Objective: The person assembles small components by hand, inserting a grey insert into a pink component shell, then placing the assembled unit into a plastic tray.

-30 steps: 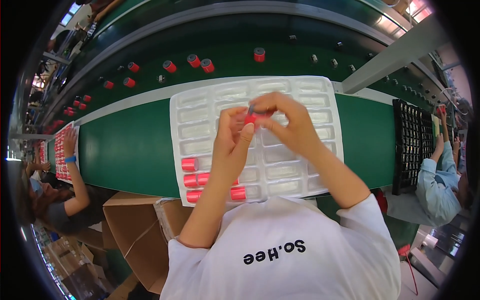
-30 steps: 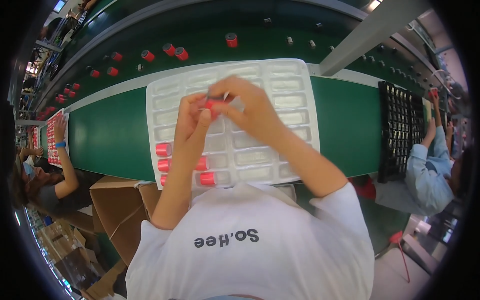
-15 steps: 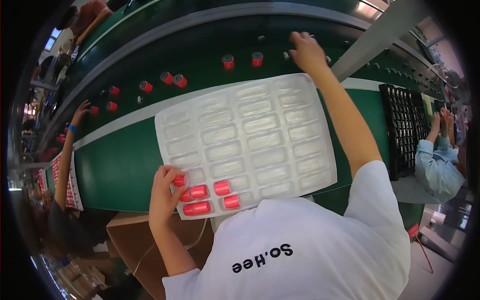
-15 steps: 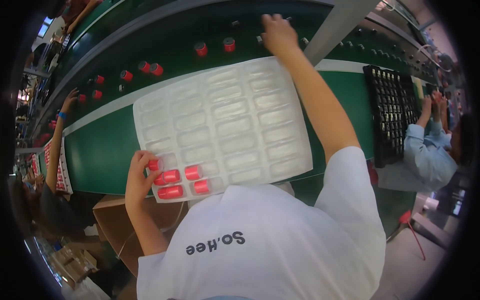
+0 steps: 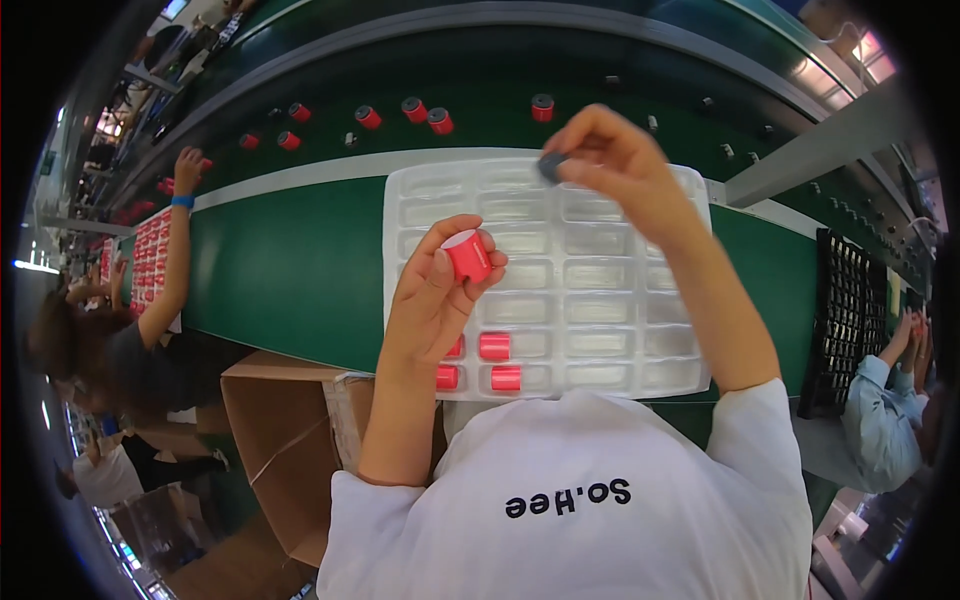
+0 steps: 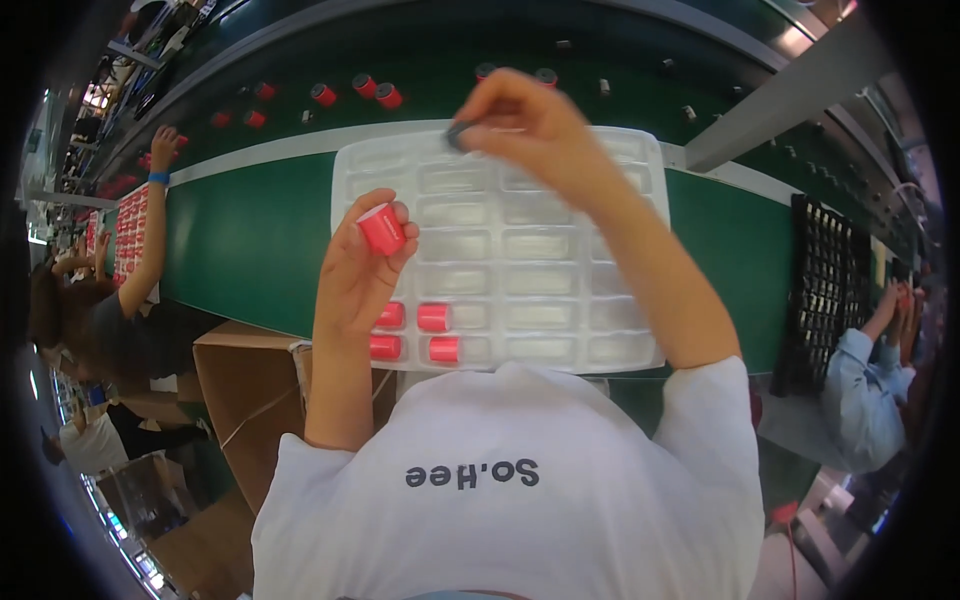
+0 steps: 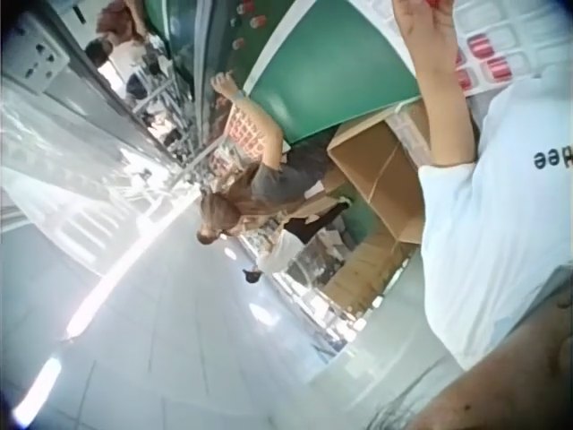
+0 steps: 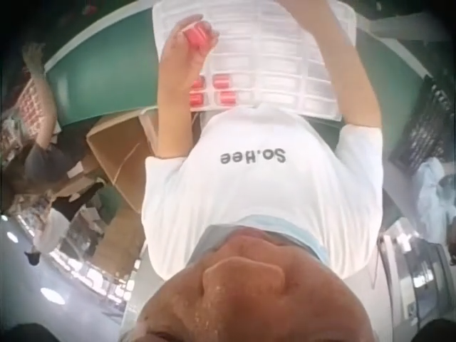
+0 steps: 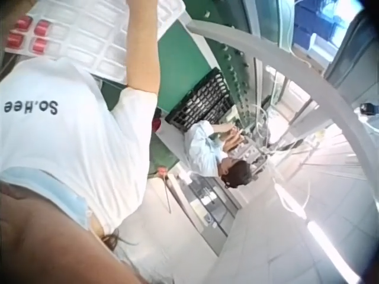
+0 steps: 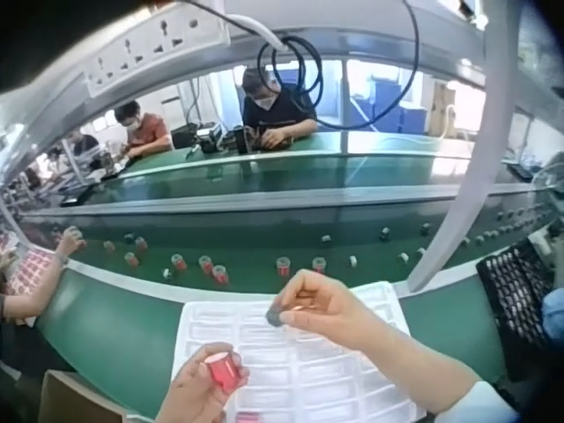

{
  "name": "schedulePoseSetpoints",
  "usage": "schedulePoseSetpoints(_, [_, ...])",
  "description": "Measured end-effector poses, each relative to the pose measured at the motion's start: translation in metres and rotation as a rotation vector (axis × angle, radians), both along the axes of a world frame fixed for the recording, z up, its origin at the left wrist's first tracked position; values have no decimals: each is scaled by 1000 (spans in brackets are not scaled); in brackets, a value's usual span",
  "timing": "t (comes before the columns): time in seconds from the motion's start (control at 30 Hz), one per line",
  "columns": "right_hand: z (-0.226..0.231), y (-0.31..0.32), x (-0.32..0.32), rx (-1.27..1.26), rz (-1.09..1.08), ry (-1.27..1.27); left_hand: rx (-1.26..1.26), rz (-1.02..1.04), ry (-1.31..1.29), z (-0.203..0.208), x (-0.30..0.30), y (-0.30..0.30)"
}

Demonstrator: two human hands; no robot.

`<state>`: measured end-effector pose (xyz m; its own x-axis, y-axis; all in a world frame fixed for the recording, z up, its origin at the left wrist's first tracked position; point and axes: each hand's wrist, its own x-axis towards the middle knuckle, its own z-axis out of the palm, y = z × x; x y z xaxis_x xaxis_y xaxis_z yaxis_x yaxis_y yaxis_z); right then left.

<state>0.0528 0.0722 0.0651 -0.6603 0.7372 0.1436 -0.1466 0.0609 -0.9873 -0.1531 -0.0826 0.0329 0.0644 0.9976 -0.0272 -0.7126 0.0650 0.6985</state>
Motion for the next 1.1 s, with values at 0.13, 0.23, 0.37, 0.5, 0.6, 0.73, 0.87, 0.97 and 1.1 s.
schedulePoseSetpoints(0.13, [-1,-32,-18,108,46,162,-110,103,-156,13,42,18])
schedulePoseSetpoints(0.23, [-1,-46,-13,105,-53,178,-115,198,-230,1,46,24])
schedulePoseSetpoints(0.37, [-11,-63,-20,80,-110,301,-100,210,-312,-11,38,19])
schedulePoseSetpoints(0.5, [-19,-71,-30,188,-203,307,-38,211,-313,-6,44,14])
schedulePoseSetpoints(0.6, [-23,-76,-35,351,-263,211,-40,217,-347,-3,45,9])
schedulePoseSetpoints(0.73, [-23,-81,-36,548,-345,63,-55,262,-396,-7,50,7])
schedulePoseSetpoints(0.87, [-24,-72,-30,581,-376,21,-47,354,-309,-12,60,13])
schedulePoseSetpoints(0.97, [-22,-70,-25,555,-388,-47,3,410,-173,-12,67,20])
schedulePoseSetpoints(1.1, [-28,-69,-18,509,-411,-56,19,415,-78,-16,75,28])
